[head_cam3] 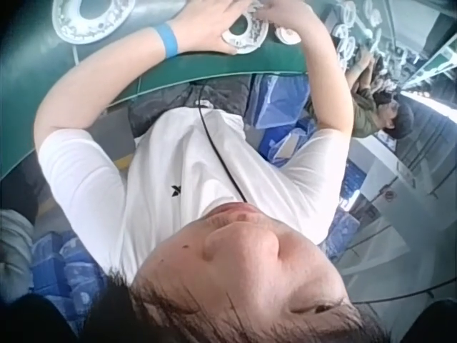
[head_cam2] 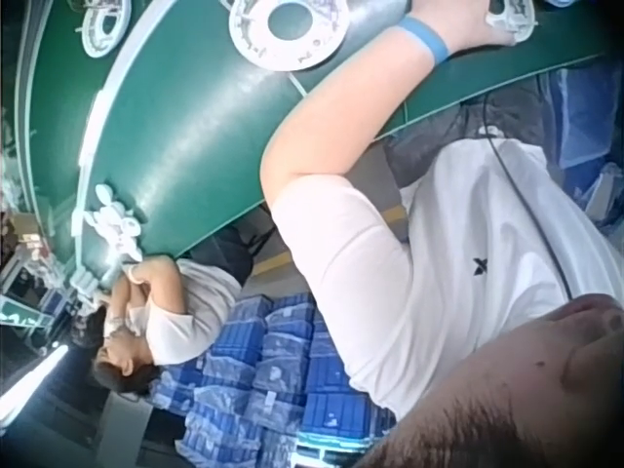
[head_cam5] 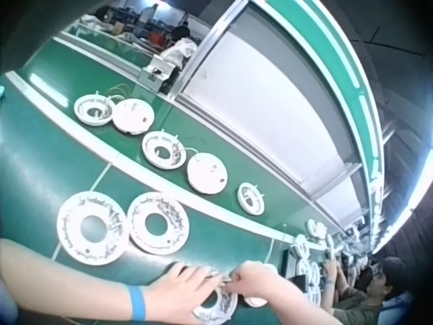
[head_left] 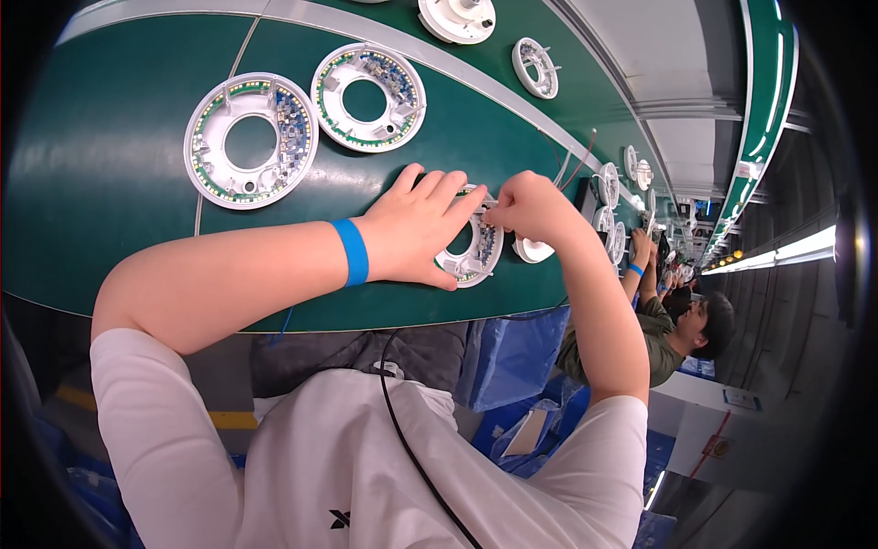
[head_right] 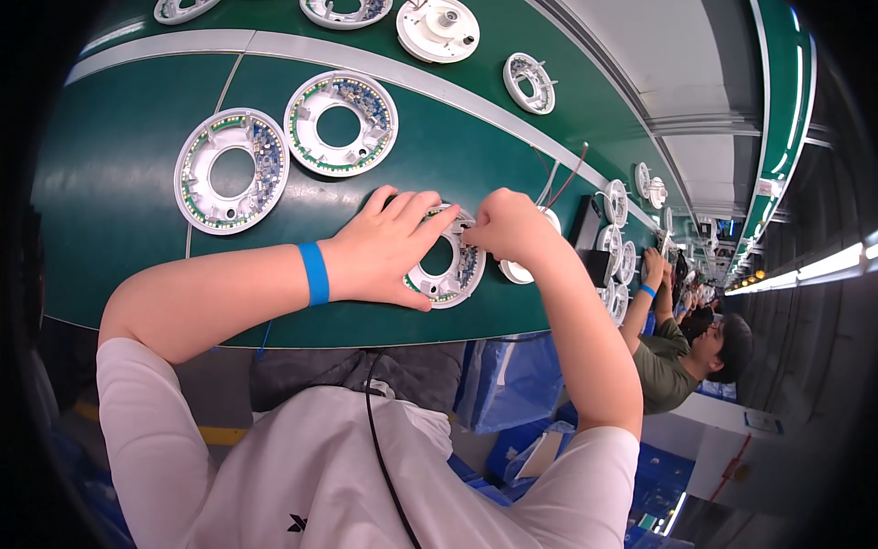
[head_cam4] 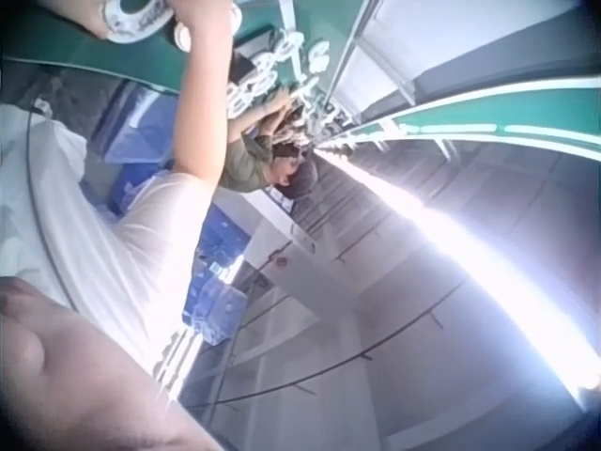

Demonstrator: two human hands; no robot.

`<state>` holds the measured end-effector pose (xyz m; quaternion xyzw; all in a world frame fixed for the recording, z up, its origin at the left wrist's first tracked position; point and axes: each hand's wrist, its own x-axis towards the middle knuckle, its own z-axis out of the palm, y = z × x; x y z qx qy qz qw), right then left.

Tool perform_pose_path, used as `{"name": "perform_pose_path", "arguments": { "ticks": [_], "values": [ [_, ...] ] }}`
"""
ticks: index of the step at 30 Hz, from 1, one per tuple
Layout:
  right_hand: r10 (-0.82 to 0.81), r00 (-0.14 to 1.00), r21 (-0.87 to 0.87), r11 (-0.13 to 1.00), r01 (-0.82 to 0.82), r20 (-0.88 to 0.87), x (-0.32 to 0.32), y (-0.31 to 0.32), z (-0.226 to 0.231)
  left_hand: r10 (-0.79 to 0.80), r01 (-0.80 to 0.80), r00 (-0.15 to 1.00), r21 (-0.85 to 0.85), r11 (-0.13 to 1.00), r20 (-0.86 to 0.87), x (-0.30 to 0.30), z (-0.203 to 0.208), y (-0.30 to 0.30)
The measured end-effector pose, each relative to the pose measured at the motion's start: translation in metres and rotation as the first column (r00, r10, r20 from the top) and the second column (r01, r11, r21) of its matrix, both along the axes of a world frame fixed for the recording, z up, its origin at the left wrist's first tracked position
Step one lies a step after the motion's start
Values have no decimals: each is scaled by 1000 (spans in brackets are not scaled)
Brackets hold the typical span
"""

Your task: Assembling circular LED light fixture components on a production line.

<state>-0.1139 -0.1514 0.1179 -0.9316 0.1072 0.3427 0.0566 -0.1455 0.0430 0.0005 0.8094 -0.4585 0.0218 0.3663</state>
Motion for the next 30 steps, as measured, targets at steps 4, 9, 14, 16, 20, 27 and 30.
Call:
{"name": "perform_pose_path", "arguments": {
  "ticks": [4,9,14,16,20,27,30],
  "values": [
    [-67,998,-33,997,67,9,4,-12,1,-4,4,1000,-9,1000,3,1,1,-2],
    [81,990,39,995,-86,114,45,-31,24,9,-9,1000,0,1000,-8,3,-1,2],
    [-25,791,-27,998,53,612,143,-65,-12,15,-15,1000,-22,1000,7,2,-1,-2],
    [-75,718,35,997,70,692,170,-85,-42,31,-31,999,-25,999,7,1,0,-2],
    [-74,793,88,996,25,605,189,-85,-58,44,-44,999,-38,998,5,-1,-2,-2],
    [106,767,-45,994,-100,632,179,-64,-29,50,-49,998,-25,998,47,1,-4,0],
    [85,814,-22,996,-88,575,143,-47,-11,29,-28,999,-24,999,32,2,-1,1]
  ]
}}
